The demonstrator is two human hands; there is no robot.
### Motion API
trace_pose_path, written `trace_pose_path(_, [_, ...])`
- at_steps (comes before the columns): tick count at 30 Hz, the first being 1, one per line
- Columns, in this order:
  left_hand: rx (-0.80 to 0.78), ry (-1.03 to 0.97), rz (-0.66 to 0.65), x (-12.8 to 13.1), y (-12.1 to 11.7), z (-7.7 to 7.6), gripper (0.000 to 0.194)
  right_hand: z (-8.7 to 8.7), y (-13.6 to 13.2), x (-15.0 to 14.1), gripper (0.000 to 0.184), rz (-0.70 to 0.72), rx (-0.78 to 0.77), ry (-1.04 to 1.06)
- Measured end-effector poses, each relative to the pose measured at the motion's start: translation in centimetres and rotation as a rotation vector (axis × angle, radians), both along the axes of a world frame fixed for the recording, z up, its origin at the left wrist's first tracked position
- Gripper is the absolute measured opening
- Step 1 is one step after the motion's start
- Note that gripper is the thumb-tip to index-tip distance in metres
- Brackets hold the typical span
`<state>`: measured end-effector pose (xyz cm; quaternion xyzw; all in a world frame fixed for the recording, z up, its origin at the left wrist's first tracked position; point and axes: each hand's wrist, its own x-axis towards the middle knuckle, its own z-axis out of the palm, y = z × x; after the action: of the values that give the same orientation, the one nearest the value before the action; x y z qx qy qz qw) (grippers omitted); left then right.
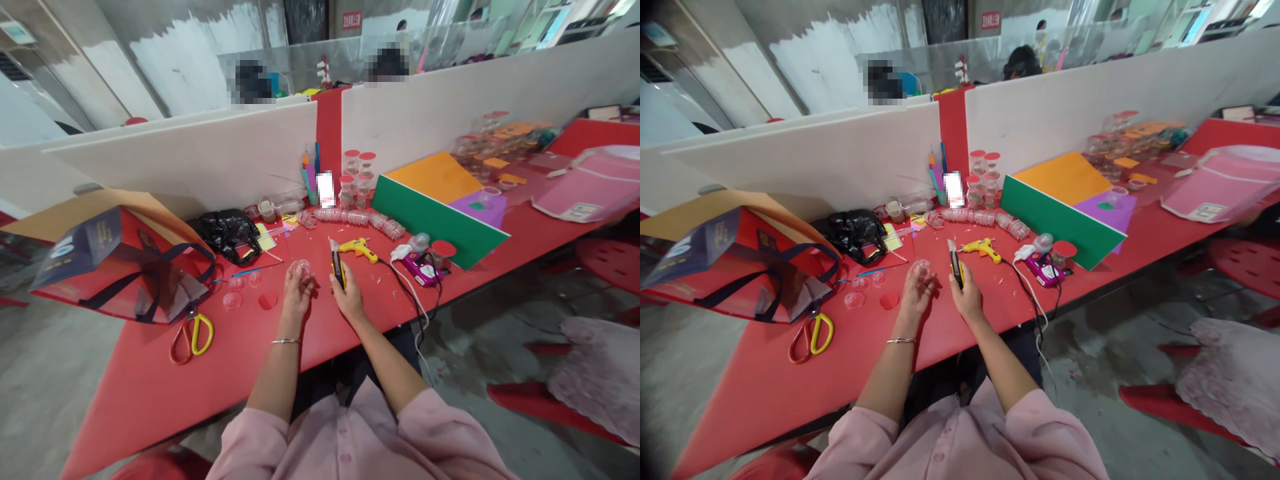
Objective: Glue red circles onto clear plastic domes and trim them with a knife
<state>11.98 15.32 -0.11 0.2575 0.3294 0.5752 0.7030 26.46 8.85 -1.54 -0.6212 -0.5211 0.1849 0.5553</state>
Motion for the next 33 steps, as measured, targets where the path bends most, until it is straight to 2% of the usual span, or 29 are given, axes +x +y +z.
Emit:
trace_pose_path(2, [0.011, -0.010, -0.010, -0.1, 0.1, -0.1, 0.048, 0.3, -0.6, -0.2, 0.056, -0.044, 0.035, -0.139])
trace_pose_path(6, [0.004, -0.030, -0.055, -0.4, 0.0, -0.1, 0.049, 0.6, -1.7, -0.5, 0.055, -0.001, 0.021, -0.224])
trace_pose_path(9, [0.006, -0.042, -0.084, -0.4, -0.2, 0.0, 0.052, 0.5, -2.2, -0.5, 0.056, 0.018, 0.015, -0.245])
trace_pose_path(16, [0.009, -0.035, -0.057, 0.0, -0.2, -0.2, 0.043, 0.9, -3.0, -0.6, 0.050, 0.070, -0.010, -0.311])
trace_pose_path(23, [0.065, -0.073, -0.118, 0.1, -0.3, 0.1, 0.041, 1.0, -3.1, -0.6, 0.049, 0.078, 0.025, -0.362])
trace_pose_path(33, [0.076, -0.075, -0.083, 0.3, -0.1, -0.7, 0.047, 0.3, -3.0, -0.6, 0.048, 0.071, 0.053, -0.427])
